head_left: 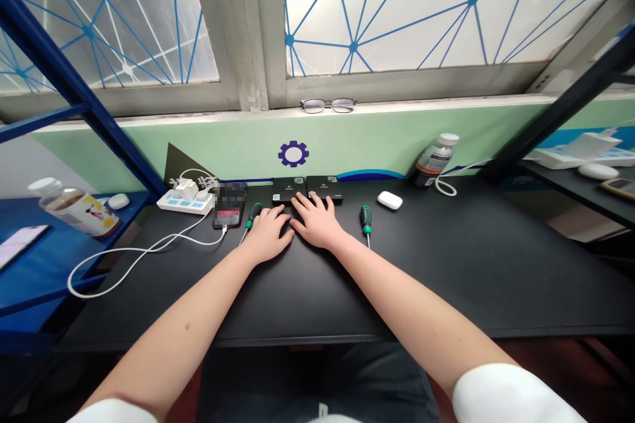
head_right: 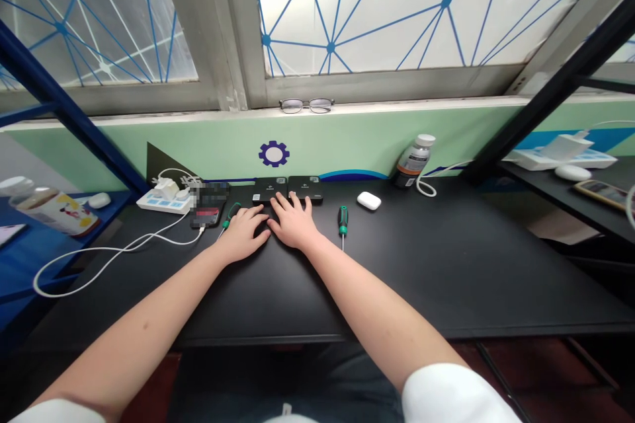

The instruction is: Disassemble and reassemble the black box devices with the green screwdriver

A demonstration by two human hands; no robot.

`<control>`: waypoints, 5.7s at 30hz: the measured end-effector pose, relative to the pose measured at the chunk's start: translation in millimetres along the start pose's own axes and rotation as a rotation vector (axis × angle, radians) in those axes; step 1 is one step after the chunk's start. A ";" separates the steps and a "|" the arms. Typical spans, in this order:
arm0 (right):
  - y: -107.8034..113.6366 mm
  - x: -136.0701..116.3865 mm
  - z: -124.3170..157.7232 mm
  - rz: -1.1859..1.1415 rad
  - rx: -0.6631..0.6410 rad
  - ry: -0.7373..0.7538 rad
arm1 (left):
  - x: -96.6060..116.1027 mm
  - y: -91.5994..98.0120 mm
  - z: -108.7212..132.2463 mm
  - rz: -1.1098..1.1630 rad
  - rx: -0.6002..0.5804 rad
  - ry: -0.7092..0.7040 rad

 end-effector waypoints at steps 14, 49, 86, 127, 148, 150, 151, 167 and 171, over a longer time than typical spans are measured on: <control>-3.5 10.3 -4.8 0.012 0.057 -0.227 | -10.5 -2.8 3.0 0.109 0.109 -0.101; 27.0 14.1 22.7 0.086 0.143 -0.401 | -7.2 4.9 4.3 0.169 0.084 -0.131; 60.6 -7.3 40.0 -1.255 -0.086 -0.171 | 16.0 19.9 18.3 0.370 0.204 -0.206; 40.8 19.7 35.0 -0.543 0.859 0.374 | 27.2 27.3 23.4 0.200 -0.267 -0.248; 53.2 6.1 43.2 -0.695 0.767 0.558 | 25.5 18.5 21.4 0.222 -0.269 -0.301; 52.8 6.7 43.9 -0.711 0.754 0.566 | 26.2 19.5 21.5 0.225 -0.268 -0.295; 52.5 7.1 43.8 -0.706 0.763 0.557 | 26.6 19.8 21.5 0.224 -0.268 -0.291; 33.7 3.2 44.2 -0.857 0.709 0.393 | 28.2 19.1 21.5 0.227 -0.268 -0.270; 40.0 5.4 45.0 -0.822 0.671 0.474 | 29.6 18.2 20.4 0.226 -0.255 -0.286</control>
Point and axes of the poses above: each hand's wrist, its own z-axis away from the middle knuckle, its own y-axis out of the back of the hand, x = y × z, the point moved 1 cm from there along -z, towards the middle knuckle, and after that the axes turned 3 degrees about -y, right-handed, at the moved point
